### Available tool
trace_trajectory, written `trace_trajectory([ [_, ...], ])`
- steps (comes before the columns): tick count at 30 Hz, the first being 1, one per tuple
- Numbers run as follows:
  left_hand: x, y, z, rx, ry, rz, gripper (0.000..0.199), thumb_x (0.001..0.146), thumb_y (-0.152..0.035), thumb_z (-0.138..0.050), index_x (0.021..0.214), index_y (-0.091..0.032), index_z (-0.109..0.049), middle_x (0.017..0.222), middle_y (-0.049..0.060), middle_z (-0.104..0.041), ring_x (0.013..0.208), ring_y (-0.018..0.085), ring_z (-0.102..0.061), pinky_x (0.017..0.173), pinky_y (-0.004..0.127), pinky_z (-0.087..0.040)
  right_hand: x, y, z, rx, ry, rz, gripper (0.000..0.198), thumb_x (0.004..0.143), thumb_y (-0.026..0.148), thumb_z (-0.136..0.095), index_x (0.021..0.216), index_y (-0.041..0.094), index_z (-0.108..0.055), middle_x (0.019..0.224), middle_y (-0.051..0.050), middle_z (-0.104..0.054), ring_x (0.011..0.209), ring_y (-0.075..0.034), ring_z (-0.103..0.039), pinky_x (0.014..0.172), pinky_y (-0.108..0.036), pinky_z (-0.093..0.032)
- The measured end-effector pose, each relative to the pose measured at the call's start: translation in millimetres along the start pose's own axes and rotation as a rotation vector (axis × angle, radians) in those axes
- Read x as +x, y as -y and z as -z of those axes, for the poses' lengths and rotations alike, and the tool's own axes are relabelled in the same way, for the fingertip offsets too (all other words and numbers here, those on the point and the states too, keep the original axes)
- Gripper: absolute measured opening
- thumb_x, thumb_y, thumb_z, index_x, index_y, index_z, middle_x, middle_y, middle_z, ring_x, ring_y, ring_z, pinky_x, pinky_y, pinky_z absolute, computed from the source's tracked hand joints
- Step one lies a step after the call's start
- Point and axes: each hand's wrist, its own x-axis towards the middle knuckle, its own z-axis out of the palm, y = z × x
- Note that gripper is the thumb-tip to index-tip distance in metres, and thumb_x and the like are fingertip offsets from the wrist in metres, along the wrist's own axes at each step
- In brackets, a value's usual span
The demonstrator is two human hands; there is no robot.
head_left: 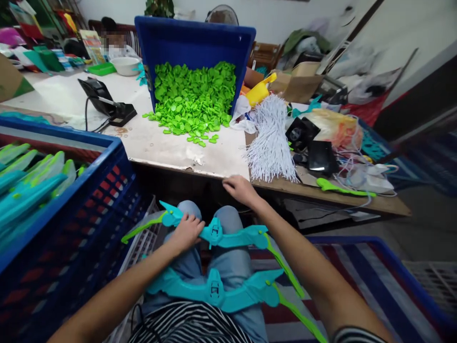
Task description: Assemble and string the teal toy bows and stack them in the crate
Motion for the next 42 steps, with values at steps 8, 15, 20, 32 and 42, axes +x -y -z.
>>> trace_trajectory([
  [8,0.0,-9.3,-32.9,-0.074,-0.174,0.108,0.054,0.076,-0.019,-0.068,0.127,-0.016,-0.052,0.110,0.010,-0.063,0.105,0.029,-0.054,0.095,0.045,-0.038,186.4,16.3,-15.0,-0.061,-0.209,-0.204,0.033,0.088,0.021,-0.049,0.116,0.009,-0.060,0.124,-0.016,-0.055,0.117,-0.031,-0.043,0.101,-0.042,-0.036],
  [15,-11.9,-1.7,-22.7,-0.155,-0.115,0.088,0.055,0.082,-0.021,-0.061,0.134,-0.017,-0.045,0.122,0.012,-0.060,0.113,0.028,-0.051,0.099,0.045,-0.035,168.2,-5.1,-3.9,-0.051,-0.155,-0.126,0.029,0.086,0.013,-0.040,0.101,0.008,-0.064,0.100,-0.013,-0.066,0.094,-0.025,-0.058,0.085,-0.037,-0.045],
  [20,-8.2,-9.7,-0.5,-0.254,-0.032,0.035,0.063,0.084,-0.045,-0.060,0.136,-0.012,-0.042,0.124,0.017,-0.058,0.115,0.032,-0.050,0.105,0.049,-0.028,107.1,-55.7,16.5,0.012,-0.005,0.004,0.022,0.083,0.022,-0.050,0.084,0.013,-0.070,0.077,-0.004,-0.066,0.078,-0.019,-0.061,0.081,-0.034,-0.047],
  [32,54.1,-18.0,26.6,-0.638,0.316,0.402,0.045,0.087,-0.043,-0.055,0.124,-0.016,-0.055,0.109,0.011,-0.067,0.099,0.028,-0.062,0.075,0.031,-0.046,59.5,-56.7,-16.6,0.006,-0.221,0.047,0.031,0.090,0.034,-0.047,0.099,0.013,-0.068,0.101,-0.011,-0.059,0.097,-0.024,-0.053,0.090,-0.040,-0.042],
  [42,66.9,-0.2,16.8,-0.997,0.258,0.312,0.031,0.084,-0.036,-0.055,0.096,-0.011,-0.066,0.081,0.005,-0.066,0.076,0.019,-0.058,0.064,0.025,-0.041,24.6,-35.8,-16.0,0.133,-0.349,0.113,0.026,0.085,0.027,-0.055,0.106,0.015,-0.064,0.106,-0.011,-0.061,0.102,-0.026,-0.052,0.090,-0.043,-0.041],
])
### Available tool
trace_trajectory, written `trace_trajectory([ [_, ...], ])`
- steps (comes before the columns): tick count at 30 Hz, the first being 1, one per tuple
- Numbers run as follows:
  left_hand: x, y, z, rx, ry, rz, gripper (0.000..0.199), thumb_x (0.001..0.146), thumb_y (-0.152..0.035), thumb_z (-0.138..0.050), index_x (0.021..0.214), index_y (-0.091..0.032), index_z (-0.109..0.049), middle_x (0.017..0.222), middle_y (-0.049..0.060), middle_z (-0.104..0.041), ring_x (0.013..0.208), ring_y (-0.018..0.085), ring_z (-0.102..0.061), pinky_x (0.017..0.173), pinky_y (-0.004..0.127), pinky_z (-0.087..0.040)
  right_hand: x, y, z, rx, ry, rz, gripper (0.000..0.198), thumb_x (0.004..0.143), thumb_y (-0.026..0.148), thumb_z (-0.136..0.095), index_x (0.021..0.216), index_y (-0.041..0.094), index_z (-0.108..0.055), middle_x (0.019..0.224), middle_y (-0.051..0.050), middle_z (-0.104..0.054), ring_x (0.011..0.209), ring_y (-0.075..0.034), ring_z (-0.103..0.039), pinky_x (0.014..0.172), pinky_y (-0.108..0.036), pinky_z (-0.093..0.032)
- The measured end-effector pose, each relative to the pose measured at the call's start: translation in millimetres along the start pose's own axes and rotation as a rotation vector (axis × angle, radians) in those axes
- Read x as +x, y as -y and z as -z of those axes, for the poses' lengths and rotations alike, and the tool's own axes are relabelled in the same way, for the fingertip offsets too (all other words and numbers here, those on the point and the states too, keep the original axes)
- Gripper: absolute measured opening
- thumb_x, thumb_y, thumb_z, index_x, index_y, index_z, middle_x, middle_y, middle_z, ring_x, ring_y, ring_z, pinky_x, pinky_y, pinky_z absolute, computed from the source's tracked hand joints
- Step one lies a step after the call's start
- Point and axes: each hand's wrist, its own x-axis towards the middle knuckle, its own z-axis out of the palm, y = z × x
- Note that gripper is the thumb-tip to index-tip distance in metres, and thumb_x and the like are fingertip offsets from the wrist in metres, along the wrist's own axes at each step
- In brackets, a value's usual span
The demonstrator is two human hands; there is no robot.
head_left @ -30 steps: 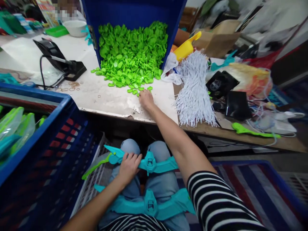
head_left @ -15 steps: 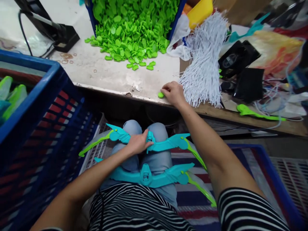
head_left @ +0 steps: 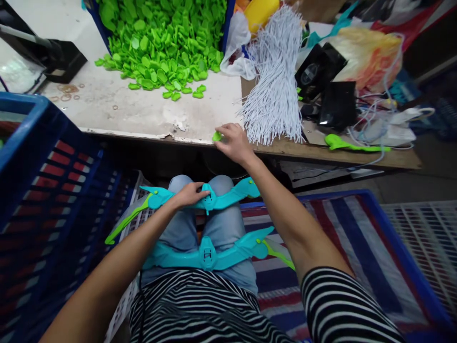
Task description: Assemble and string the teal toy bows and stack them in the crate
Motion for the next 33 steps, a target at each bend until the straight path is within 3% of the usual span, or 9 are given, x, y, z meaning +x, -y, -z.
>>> trace_trajectory([
  [2,2.8,2.6,6.4,-0.189,0.073,0.026,0.029,0.083,-0.037,-0.055,0.090,-0.011,-0.067,0.076,0.002,-0.064,0.072,0.016,-0.055,0.065,0.024,-0.040,-31.3,19.7,1.9,0.158,-0.014,0.090,0.023,0.085,0.028,-0.056,0.104,0.017,-0.063,0.104,-0.009,-0.064,0.101,-0.023,-0.055,0.090,-0.040,-0.044],
  [4,4.9,5.2,11.3,-0.339,0.103,0.095,0.031,0.080,-0.041,-0.060,0.090,-0.012,-0.068,0.069,0.000,-0.061,0.066,0.014,-0.050,0.062,0.024,-0.039,-70.1,38.4,-0.8,0.257,0.077,0.195,0.020,0.088,0.030,-0.056,0.101,0.018,-0.064,0.103,-0.008,-0.066,0.098,-0.021,-0.058,0.086,-0.037,-0.046],
  [6,6.7,7.5,13.3,-0.437,0.126,0.159,0.035,0.077,-0.045,-0.064,0.089,-0.012,-0.068,0.061,-0.002,-0.056,0.060,0.012,-0.045,0.058,0.024,-0.035,-105.6,50.3,-9.0,0.247,0.169,0.248,0.019,0.090,0.028,-0.053,0.100,0.018,-0.066,0.103,-0.009,-0.068,0.096,-0.021,-0.059,0.083,-0.038,-0.048],
  [9,8.8,10.1,12.1,-0.526,0.145,0.185,0.037,0.074,-0.047,-0.068,0.086,-0.011,-0.068,0.060,-0.003,-0.055,0.059,0.011,-0.042,0.057,0.024,-0.033,-135.6,53.5,-25.8,0.165,0.189,0.255,0.022,0.092,0.027,-0.051,0.103,0.017,-0.067,0.107,-0.011,-0.069,0.098,-0.024,-0.059,0.083,-0.041,-0.048],
  [16,9.9,17.2,10.0,-0.521,0.187,0.129,0.054,0.069,-0.061,-0.067,0.089,-0.011,-0.067,0.073,0.000,-0.060,0.066,0.012,-0.046,0.062,0.024,-0.036,-144.5,54.9,-45.4,0.101,0.121,0.190,0.026,0.093,0.030,-0.050,0.107,0.019,-0.068,0.115,-0.010,-0.067,0.108,-0.025,-0.057,0.088,-0.042,-0.048],
  [20,7.6,17.5,11.0,-0.434,0.242,0.045,0.062,0.068,-0.064,-0.066,0.102,-0.012,-0.065,0.085,0.003,-0.064,0.076,0.015,-0.051,0.066,0.025,-0.039,-153.7,64.5,-50.9,0.113,0.068,0.026,0.025,0.093,0.033,-0.051,0.105,0.020,-0.069,0.121,-0.011,-0.064,0.107,-0.024,-0.059,0.088,-0.040,-0.050],
  [25,4.9,13.9,10.5,-0.384,0.235,-0.010,0.067,0.065,-0.060,-0.070,0.108,-0.009,-0.063,0.101,0.008,-0.065,0.095,0.021,-0.055,0.078,0.027,-0.043,-154.6,66.3,-52.3,0.175,0.127,-0.074,0.021,0.090,0.033,-0.056,0.104,0.022,-0.067,0.125,-0.010,-0.061,0.107,-0.024,-0.060,0.091,-0.041,-0.048],
  [30,3.2,11.6,6.1,-0.314,0.151,-0.023,0.059,0.066,-0.059,-0.067,0.099,-0.009,-0.064,0.087,0.005,-0.065,0.081,0.018,-0.055,0.069,0.026,-0.042,-151.9,64.1,-49.6,0.248,0.148,-0.210,0.042,0.085,0.035,-0.062,0.124,0.019,-0.054,0.119,-0.011,-0.063,0.108,-0.025,-0.060,0.092,-0.041,-0.049],
  [33,3.2,11.0,3.3,-0.277,0.123,-0.041,0.051,0.068,-0.055,-0.067,0.090,-0.009,-0.064,0.073,0.002,-0.060,0.069,0.015,-0.051,0.060,0.024,-0.039,-144.7,63.3,-45.3,0.213,0.296,-0.283,0.053,0.083,0.037,-0.063,0.131,0.019,-0.049,0.120,-0.012,-0.062,0.107,-0.027,-0.060,0.091,-0.041,-0.049],
])
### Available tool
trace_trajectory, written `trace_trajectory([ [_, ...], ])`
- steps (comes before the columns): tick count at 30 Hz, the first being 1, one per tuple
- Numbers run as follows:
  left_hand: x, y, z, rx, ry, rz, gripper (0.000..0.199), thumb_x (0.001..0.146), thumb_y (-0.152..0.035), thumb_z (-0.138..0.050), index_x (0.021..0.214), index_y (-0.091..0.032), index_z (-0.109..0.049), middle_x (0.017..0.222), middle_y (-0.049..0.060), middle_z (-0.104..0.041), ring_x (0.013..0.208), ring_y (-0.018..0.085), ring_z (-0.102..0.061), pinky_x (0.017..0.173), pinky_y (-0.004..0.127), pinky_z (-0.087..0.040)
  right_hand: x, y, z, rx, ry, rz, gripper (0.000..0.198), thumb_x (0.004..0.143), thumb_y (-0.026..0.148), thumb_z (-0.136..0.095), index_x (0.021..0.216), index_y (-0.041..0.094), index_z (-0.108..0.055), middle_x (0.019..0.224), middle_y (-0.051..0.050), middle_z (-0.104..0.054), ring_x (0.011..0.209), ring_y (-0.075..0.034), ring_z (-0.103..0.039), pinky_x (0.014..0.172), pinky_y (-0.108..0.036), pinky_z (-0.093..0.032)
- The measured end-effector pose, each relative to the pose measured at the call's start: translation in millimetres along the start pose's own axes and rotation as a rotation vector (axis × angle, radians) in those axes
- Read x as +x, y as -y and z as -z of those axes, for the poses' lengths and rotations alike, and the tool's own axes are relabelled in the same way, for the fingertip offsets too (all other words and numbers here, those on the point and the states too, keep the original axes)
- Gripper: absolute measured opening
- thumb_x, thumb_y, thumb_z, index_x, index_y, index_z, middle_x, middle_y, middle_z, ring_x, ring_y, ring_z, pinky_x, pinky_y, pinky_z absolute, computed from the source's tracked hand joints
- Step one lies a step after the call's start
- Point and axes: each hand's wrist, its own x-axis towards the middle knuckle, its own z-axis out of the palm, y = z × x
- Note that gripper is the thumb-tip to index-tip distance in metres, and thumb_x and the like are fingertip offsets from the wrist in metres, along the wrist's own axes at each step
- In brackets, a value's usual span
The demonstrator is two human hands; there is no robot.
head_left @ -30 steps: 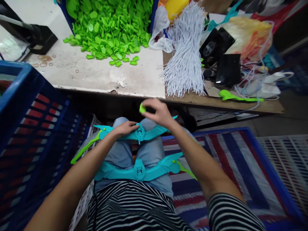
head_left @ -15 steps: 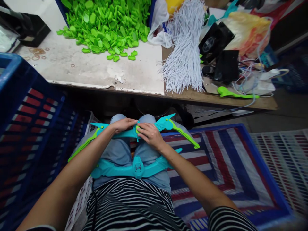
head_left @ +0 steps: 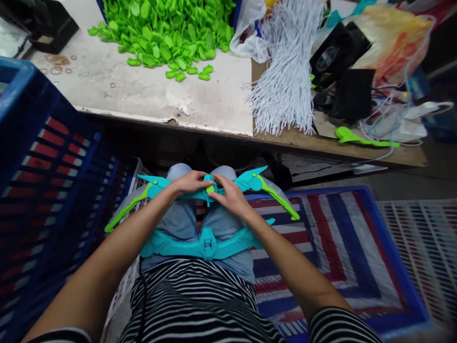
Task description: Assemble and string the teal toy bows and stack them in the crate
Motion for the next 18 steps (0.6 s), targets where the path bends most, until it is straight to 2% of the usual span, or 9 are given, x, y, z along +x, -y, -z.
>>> trace_trajectory([
  [3,3.0,2.0,0.0,0.011,-0.001,-0.025,0.045,0.072,-0.048,-0.065,0.091,-0.008,-0.065,0.072,0.001,-0.059,0.066,0.013,-0.049,0.059,0.024,-0.039,9.5,2.7,7.1,-0.093,0.149,-0.053,0.058,0.083,0.038,-0.062,0.135,0.018,-0.046,0.123,-0.013,-0.061,0.111,-0.030,-0.058,0.094,-0.044,-0.046],
  [5,6.5,3.8,1.7,0.036,-0.008,-0.050,0.040,0.075,-0.043,-0.063,0.092,-0.007,-0.065,0.072,0.001,-0.059,0.065,0.013,-0.049,0.059,0.023,-0.039,15.3,3.3,9.5,-0.117,0.196,-0.056,0.061,0.083,0.038,-0.062,0.137,0.018,-0.044,0.128,-0.013,-0.059,0.115,-0.030,-0.056,0.095,-0.045,-0.045],
  [10,6.1,3.2,-0.6,0.231,-0.060,-0.094,0.031,0.082,-0.032,-0.058,0.098,-0.005,-0.064,0.079,0.005,-0.064,0.071,0.016,-0.055,0.064,0.024,-0.042,16.4,0.5,5.3,-0.106,0.164,-0.047,0.062,0.080,0.038,-0.062,0.136,0.018,-0.046,0.129,-0.013,-0.058,0.115,-0.031,-0.057,0.096,-0.047,-0.046],
  [12,-0.6,2.7,-10.6,0.349,-0.155,-0.085,0.033,0.085,-0.030,-0.058,0.109,-0.009,-0.062,0.091,0.008,-0.066,0.081,0.019,-0.059,0.071,0.026,-0.045,15.1,-2.7,4.2,-0.094,0.115,-0.036,0.059,0.080,0.039,-0.061,0.133,0.017,-0.050,0.126,-0.013,-0.060,0.112,-0.032,-0.059,0.094,-0.048,-0.047],
  [15,-12.7,7.8,-35.0,0.598,-0.439,-0.066,0.035,0.091,-0.033,-0.048,0.119,-0.013,-0.057,0.105,0.014,-0.065,0.096,0.025,-0.059,0.080,0.034,-0.046,18.1,-8.6,6.9,-0.029,0.109,-0.006,0.057,0.080,0.044,-0.059,0.130,0.018,-0.053,0.118,-0.013,-0.065,0.101,-0.031,-0.064,0.087,-0.046,-0.053],
  [18,-24.8,18.8,-55.7,0.766,-0.571,-0.167,0.036,0.094,-0.022,-0.036,0.123,-0.012,-0.054,0.118,0.019,-0.059,0.106,0.028,-0.056,0.089,0.041,-0.044,23.1,-12.8,10.2,0.040,0.157,0.014,0.057,0.079,0.046,-0.059,0.130,0.022,-0.054,0.111,-0.010,-0.068,0.090,-0.028,-0.068,0.079,-0.041,-0.056],
])
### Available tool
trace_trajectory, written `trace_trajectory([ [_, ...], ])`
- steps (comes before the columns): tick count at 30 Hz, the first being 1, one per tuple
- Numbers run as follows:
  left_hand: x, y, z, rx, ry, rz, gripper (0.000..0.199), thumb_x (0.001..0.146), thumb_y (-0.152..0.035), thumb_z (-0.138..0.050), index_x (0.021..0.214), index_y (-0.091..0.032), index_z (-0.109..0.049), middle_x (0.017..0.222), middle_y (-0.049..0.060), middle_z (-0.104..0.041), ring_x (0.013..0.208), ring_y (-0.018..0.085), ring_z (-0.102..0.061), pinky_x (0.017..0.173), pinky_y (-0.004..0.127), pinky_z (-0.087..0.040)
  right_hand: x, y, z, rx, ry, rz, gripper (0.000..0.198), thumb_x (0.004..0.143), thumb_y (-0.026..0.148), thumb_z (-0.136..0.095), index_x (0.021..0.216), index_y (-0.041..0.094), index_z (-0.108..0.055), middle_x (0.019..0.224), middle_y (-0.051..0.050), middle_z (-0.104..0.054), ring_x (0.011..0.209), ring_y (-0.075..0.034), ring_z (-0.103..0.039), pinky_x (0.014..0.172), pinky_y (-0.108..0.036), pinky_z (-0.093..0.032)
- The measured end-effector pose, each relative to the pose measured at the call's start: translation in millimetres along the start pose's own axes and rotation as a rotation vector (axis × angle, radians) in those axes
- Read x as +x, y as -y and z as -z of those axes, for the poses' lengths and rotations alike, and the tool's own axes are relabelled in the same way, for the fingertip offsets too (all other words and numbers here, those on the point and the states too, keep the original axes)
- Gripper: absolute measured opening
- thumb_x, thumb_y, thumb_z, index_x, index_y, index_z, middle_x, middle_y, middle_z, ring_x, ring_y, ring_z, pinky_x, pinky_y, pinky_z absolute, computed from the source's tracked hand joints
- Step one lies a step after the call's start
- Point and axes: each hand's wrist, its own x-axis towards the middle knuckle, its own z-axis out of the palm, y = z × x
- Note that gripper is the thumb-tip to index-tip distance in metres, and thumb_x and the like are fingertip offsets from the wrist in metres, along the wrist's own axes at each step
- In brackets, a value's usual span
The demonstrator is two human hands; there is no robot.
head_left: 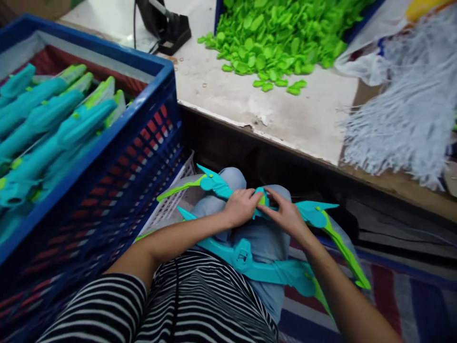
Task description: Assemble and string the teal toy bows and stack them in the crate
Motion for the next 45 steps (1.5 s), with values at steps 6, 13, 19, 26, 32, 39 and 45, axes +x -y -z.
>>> trace_trajectory([
  [6,-16.9,8.4,10.8,0.123,0.089,-0.284,0.069,0.076,-0.020,-0.061,0.137,-0.001,-0.034,0.144,0.027,-0.033,0.127,0.036,-0.039,0.102,0.046,-0.035,6.0,-2.4,7.9,0.004,0.017,-0.002,0.054,0.076,0.047,-0.062,0.122,0.020,-0.060,0.108,-0.011,-0.069,0.084,-0.027,-0.068,0.076,-0.040,-0.057],
  [13,21.0,2.8,51.5,0.075,0.388,-0.215,0.037,0.084,-0.037,-0.058,0.112,-0.014,-0.055,0.106,0.014,-0.064,0.089,0.028,-0.063,0.072,0.033,-0.046,62.8,27.7,69.9,-0.089,-0.173,0.065,0.031,0.084,0.039,-0.054,0.101,0.020,-0.071,0.097,-0.007,-0.072,0.088,-0.024,-0.067,0.081,-0.036,-0.054],
  [19,63.9,12.3,60.6,-0.088,0.597,-0.118,0.036,0.089,-0.045,-0.046,0.080,-0.014,-0.062,0.073,0.008,-0.065,0.066,0.021,-0.060,0.054,0.027,-0.034,189.5,27.1,101.4,-0.373,-0.491,0.161,0.023,0.081,0.020,-0.055,0.098,0.016,-0.070,0.105,-0.012,-0.067,0.100,-0.030,-0.056,0.095,-0.048,-0.044],
  [26,84.2,26.7,31.2,-0.171,0.666,-0.132,0.039,0.088,-0.048,-0.046,0.081,-0.014,-0.063,0.077,0.007,-0.066,0.064,0.018,-0.055,0.054,0.026,-0.033,275.1,13.2,115.7,-0.463,-0.517,-0.066,0.021,0.084,0.016,-0.050,0.098,0.013,-0.066,0.111,-0.018,-0.058,0.105,-0.032,-0.047,0.092,-0.049,-0.042],
  [32,81.7,26.3,26.6,-0.215,0.660,-0.128,0.040,0.088,-0.047,-0.044,0.075,-0.014,-0.061,0.069,0.005,-0.062,0.061,0.016,-0.050,0.053,0.026,-0.030,249.9,11.1,136.3,-0.416,-0.421,0.004,0.020,0.087,0.016,-0.046,0.096,0.012,-0.063,0.100,-0.012,-0.062,0.094,-0.024,-0.053,0.086,-0.037,-0.044],
  [39,86.9,23.3,27.6,-0.292,0.716,-0.114,0.040,0.085,-0.050,-0.043,0.064,-0.016,-0.052,0.060,0.001,-0.051,0.058,0.014,-0.045,0.053,0.026,-0.029,188.4,8.0,165.1,-0.401,-0.050,0.016,0.018,0.083,0.017,-0.052,0.084,0.014,-0.070,0.080,-0.004,-0.067,0.077,-0.016,-0.059,0.076,-0.025,-0.042],
  [45,88.4,21.1,29.7,-0.358,0.738,-0.099,0.052,0.078,-0.067,-0.042,0.059,-0.018,-0.046,0.056,-0.001,-0.045,0.057,0.014,-0.040,0.052,0.027,-0.028,170.1,-2.5,142.2,-0.346,-0.392,-0.040,0.029,0.085,0.034,-0.057,0.102,0.015,-0.070,0.095,-0.008,-0.065,0.086,-0.020,-0.059,0.083,-0.032,-0.044],
])
